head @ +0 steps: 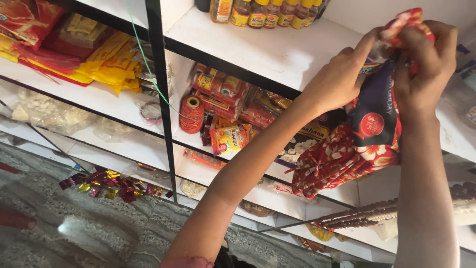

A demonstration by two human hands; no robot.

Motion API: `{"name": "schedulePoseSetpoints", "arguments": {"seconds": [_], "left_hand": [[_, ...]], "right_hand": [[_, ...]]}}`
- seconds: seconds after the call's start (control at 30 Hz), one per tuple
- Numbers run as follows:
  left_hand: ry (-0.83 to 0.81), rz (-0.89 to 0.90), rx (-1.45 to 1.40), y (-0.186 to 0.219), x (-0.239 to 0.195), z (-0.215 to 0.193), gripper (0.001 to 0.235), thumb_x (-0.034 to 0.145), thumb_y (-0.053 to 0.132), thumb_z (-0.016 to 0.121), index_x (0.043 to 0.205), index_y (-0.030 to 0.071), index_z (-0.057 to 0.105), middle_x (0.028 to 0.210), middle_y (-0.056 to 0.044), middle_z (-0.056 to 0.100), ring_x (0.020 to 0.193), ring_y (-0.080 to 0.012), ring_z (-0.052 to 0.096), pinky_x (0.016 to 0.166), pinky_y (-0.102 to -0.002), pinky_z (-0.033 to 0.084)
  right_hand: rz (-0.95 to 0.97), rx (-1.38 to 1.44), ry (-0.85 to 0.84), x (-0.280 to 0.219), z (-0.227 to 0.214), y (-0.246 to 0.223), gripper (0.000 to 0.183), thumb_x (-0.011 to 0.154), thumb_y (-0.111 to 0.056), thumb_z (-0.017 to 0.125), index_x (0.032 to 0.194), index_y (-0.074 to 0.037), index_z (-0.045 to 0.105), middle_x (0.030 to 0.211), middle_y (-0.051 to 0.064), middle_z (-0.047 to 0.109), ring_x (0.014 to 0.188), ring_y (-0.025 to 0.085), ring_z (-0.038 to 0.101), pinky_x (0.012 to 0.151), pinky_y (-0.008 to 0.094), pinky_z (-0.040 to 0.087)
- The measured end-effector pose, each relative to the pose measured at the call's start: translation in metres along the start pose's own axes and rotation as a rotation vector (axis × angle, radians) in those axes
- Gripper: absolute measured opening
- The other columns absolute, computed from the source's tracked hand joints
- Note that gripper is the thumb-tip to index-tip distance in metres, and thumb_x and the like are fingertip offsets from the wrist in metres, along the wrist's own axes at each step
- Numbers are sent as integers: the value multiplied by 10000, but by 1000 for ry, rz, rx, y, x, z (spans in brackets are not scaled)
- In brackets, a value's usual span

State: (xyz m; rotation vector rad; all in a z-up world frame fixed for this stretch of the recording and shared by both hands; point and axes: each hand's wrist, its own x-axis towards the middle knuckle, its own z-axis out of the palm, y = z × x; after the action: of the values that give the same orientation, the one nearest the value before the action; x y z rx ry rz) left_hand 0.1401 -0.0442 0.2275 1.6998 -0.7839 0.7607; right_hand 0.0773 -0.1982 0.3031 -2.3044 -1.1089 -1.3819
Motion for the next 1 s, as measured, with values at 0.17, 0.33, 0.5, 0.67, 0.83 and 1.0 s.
{"name": "schedulePoseSetpoints", "arguments": {"seconds": [0.17, 0.33, 0.5, 0.67, 0.83, 1.0], "left_hand": [[-7, 25, -40, -6, -1, 5, 953, 831, -15, 657, 1608, 192, 143, 1109, -306, 696, 1047, -488, 706, 898, -540, 562], [-11, 21, -49, -5, -1, 4, 961, 860, 10, 690, 1618, 247, 149, 1101, -280, 711, 1044, -478, 719, 873, -545, 568], [14, 29, -57, -5, -1, 5, 967, 864, 21, 709, 1612, 262, 146, 1101, -284, 704, 1045, -486, 713, 870, -559, 558], [5, 19, -49, -6, -2, 4, 970, 842, -18, 679, 1615, 261, 162, 1106, -279, 705, 1046, -485, 715, 869, -557, 562], [4, 3, -55, -3, -2, 4, 948, 862, -5, 690, 1614, 248, 171, 1083, -276, 708, 1043, -477, 716, 872, -550, 558], [21, 11, -63, -3, -4, 3, 963, 820, -38, 667, 1609, 214, 176, 1091, -273, 700, 1029, -470, 715, 888, -543, 556]], "right_hand": [[-21, -133, -49, -3, -1, -1, 467, 934, 130, 619, 1374, -25, 656, 1294, 223, 550, 1130, 380, 643, 989, 408, 531], [55, -22, -58, -13, 9, 28, 547, 837, 121, 495, 1372, 24, 564, 1225, 211, 552, 1100, 375, 578, 985, 413, 479], [62, -35, -67, -20, 10, 39, 543, 840, 133, 484, 1361, 2, 566, 1197, 179, 561, 1126, 355, 556, 1012, 382, 465], [42, -3, -4, -8, 5, 11, 613, 790, 148, 490, 1363, -11, 639, 1249, 205, 551, 1141, 342, 572, 1002, 375, 485], [43, 40, -28, -21, 11, 41, 501, 878, 137, 499, 1352, 19, 607, 1232, 166, 571, 1156, 308, 595, 1021, 352, 478], [64, 24, -8, -25, 11, 44, 377, 880, 131, 525, 1236, 41, 608, 1199, 172, 575, 1104, 319, 598, 980, 366, 481]]}}
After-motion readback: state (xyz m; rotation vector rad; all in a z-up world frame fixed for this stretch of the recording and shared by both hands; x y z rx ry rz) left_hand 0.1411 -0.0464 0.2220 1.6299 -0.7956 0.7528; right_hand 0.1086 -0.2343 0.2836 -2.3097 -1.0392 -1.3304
